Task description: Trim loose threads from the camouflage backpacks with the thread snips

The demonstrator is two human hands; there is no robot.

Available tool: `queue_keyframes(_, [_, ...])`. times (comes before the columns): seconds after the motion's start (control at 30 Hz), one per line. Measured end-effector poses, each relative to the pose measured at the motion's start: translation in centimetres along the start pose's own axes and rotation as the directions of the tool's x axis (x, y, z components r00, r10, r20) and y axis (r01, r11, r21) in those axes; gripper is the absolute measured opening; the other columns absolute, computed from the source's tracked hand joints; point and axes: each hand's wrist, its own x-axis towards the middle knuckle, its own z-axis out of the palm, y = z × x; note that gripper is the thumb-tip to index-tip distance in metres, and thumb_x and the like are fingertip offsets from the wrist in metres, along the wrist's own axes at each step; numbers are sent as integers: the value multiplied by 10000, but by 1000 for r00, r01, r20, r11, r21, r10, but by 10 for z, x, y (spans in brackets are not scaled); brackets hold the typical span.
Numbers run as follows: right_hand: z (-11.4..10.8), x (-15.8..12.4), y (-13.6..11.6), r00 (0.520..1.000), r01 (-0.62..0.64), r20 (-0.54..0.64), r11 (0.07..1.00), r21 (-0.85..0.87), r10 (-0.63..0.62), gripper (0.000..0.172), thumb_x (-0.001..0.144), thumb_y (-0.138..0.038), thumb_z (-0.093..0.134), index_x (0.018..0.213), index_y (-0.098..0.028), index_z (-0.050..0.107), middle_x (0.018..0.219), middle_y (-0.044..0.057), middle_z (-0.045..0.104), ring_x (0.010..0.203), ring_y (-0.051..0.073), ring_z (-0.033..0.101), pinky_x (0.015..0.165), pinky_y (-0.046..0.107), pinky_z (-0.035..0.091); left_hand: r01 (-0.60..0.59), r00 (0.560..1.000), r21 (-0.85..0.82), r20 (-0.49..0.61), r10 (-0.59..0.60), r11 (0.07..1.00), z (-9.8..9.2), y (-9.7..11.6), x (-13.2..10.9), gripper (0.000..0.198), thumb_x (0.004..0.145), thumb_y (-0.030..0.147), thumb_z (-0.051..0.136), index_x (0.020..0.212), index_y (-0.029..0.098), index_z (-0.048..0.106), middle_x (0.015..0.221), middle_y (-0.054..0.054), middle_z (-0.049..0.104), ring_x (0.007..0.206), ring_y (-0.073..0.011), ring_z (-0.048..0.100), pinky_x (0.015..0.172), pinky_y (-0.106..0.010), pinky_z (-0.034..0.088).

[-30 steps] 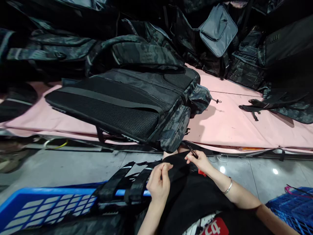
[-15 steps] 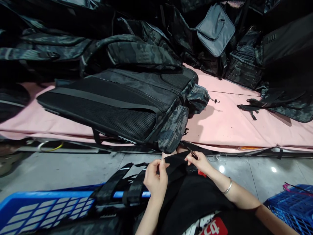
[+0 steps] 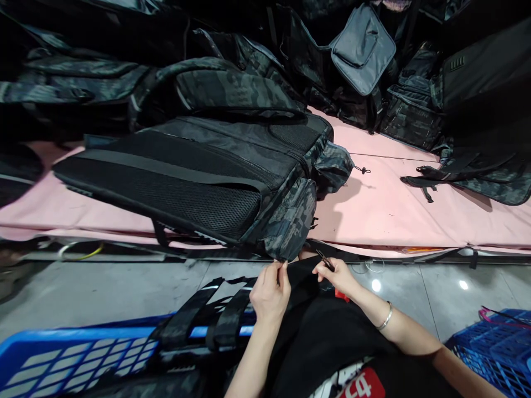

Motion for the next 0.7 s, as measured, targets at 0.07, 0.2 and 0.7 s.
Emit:
queue_keyframes(0.07, [-1,0,-1,1000,-5,1,1000,-3,5,302,803,-425,544,691,-157,623,601,-2,604,578,117,513,611,240,377,-20,999,-10,-39,19,1000,-6,4,-3,73,832,212,548,795,177,601,660,-28,647,658,-145,609,639,-238,431])
queue_keyframes(0.2, [-2,1,-4,1000,-15,24,1000,-7,15,295,800,-436,554,742,-157,629,606,-8,598,594,119,518,637,246,390,2,990,-16,-141,-4,1000,-12,11,-6,60,837,191,549,874,168,591,688,-25,642,643,-135,597,637,-243,442])
queue_keyframes(0.7, [-3,-6,-17,980,34,196,998,-56,-23,531,879,-616,367,876,-175,662,625,-14,547,618,110,473,580,220,358,-216,972,-158,-131,196,964,-31,32,11,91,779,104,574,831,178,557,747,-44,621,725,-160,608,686,-293,504])
